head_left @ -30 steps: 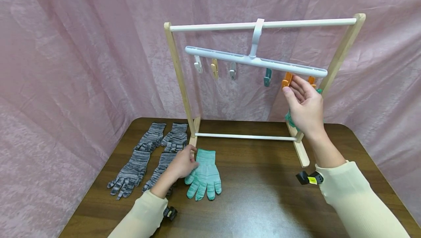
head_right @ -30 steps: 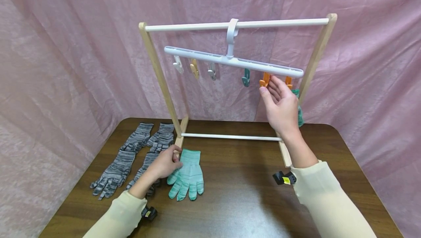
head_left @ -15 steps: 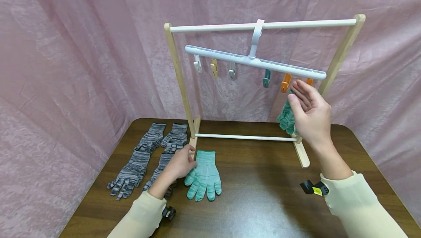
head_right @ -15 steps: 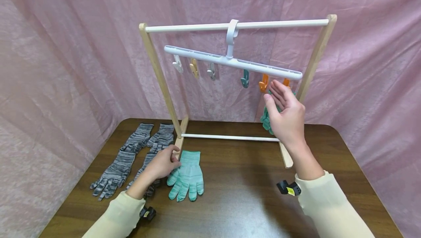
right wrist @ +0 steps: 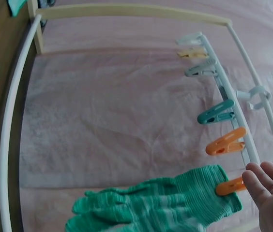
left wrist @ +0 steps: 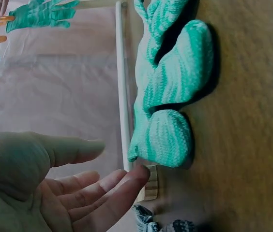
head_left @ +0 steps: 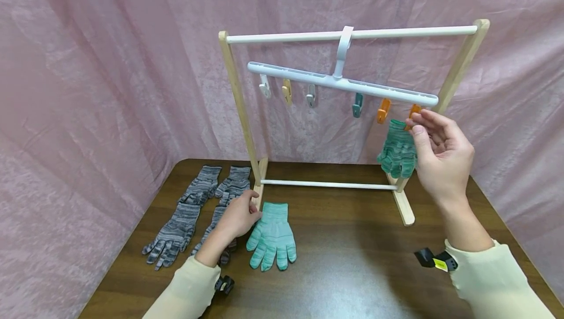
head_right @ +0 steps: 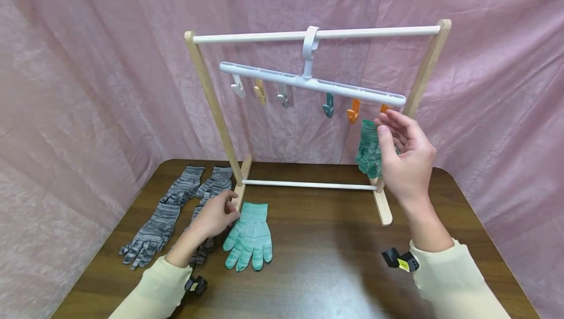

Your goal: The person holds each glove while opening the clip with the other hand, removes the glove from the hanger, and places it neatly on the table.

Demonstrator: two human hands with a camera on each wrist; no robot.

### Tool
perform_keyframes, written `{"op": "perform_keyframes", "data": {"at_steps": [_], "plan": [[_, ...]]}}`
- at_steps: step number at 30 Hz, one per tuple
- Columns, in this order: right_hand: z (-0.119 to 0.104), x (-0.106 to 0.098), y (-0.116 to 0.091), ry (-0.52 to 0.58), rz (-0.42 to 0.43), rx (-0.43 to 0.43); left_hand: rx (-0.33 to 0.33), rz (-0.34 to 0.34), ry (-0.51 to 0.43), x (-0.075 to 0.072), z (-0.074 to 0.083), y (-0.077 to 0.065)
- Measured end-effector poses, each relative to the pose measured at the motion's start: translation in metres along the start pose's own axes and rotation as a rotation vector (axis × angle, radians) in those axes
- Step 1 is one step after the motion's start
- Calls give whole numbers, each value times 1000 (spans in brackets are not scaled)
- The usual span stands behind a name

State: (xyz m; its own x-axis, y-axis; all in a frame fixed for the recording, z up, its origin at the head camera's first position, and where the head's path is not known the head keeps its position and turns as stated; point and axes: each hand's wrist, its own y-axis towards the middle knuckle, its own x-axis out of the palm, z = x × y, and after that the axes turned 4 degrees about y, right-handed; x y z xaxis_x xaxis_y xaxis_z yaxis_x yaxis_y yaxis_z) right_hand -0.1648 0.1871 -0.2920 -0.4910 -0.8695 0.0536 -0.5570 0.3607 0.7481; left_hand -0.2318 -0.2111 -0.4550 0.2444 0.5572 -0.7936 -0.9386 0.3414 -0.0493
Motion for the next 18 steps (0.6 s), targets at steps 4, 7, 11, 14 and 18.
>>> {"op": "perform_keyframes", "data": {"at_steps": [4,7,11,14,18], "plan": [[0,-7,-1,15,69,13,5,25,-24,-2,1,0],[0,-12,0,-28,110,11,16,47,-59,-3,4,1],[2,-16,2,-103,149,16,45,84,-94,-5,9,4],[6,-20,4,-118,167,31,83,105,-123,-7,14,7],[15,-27,7,-104,173,38,131,122,-164,-10,24,11]]}}
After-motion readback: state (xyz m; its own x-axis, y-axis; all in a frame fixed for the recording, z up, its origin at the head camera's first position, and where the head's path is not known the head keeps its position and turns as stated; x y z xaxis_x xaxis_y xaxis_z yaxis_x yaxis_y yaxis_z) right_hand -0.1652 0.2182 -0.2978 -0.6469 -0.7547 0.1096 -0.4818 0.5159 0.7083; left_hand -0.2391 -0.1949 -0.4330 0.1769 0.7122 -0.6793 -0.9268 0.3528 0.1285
